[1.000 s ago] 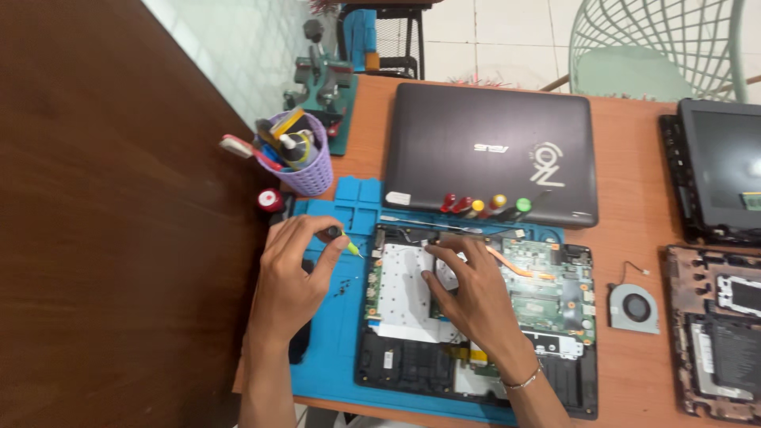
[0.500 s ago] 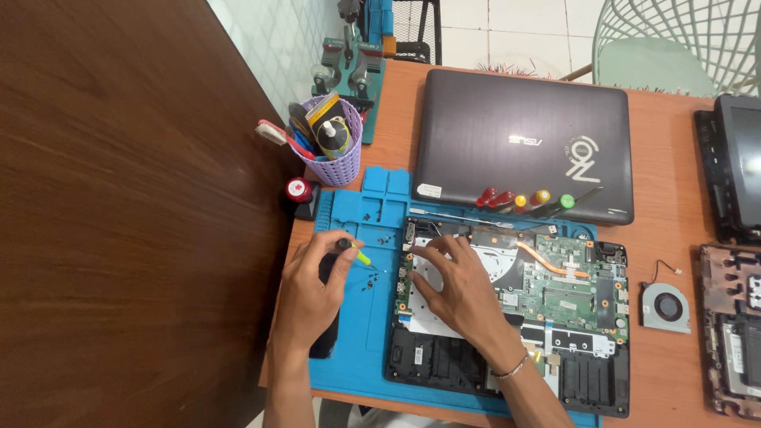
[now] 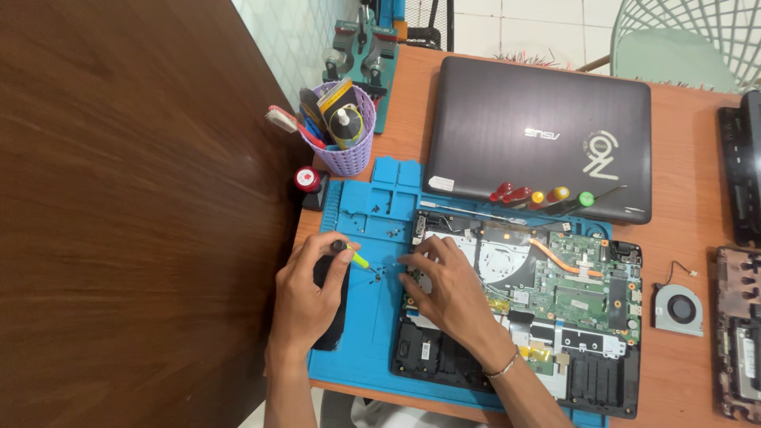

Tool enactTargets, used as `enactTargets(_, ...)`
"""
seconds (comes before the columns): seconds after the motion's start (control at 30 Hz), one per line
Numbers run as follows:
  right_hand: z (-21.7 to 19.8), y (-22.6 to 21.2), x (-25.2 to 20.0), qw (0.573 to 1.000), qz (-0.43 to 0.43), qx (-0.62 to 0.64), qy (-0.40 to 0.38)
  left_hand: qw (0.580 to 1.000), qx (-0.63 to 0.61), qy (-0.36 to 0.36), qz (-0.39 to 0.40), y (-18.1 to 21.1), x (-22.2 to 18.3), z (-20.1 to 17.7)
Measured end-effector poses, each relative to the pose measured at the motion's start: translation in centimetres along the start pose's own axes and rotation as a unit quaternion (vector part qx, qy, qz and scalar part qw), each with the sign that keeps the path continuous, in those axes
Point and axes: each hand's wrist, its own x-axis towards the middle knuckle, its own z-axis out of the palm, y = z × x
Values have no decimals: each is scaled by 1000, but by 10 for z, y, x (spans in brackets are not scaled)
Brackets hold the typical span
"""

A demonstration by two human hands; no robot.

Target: The person manipulates internal laptop components including a motherboard and fan, using a screwdriver to secure screws and connecting internal cables by hand.

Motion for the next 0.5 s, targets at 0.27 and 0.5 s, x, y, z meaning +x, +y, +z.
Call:
enactTargets(0.27,12,0,-1,999,-10,-26,-21,1000,5,5,2,-5,-7,-6)
enactTargets(0.5,16,-5,-1,1000,-10,-16,-6,1000,2,8,-15,-7,-12,-10)
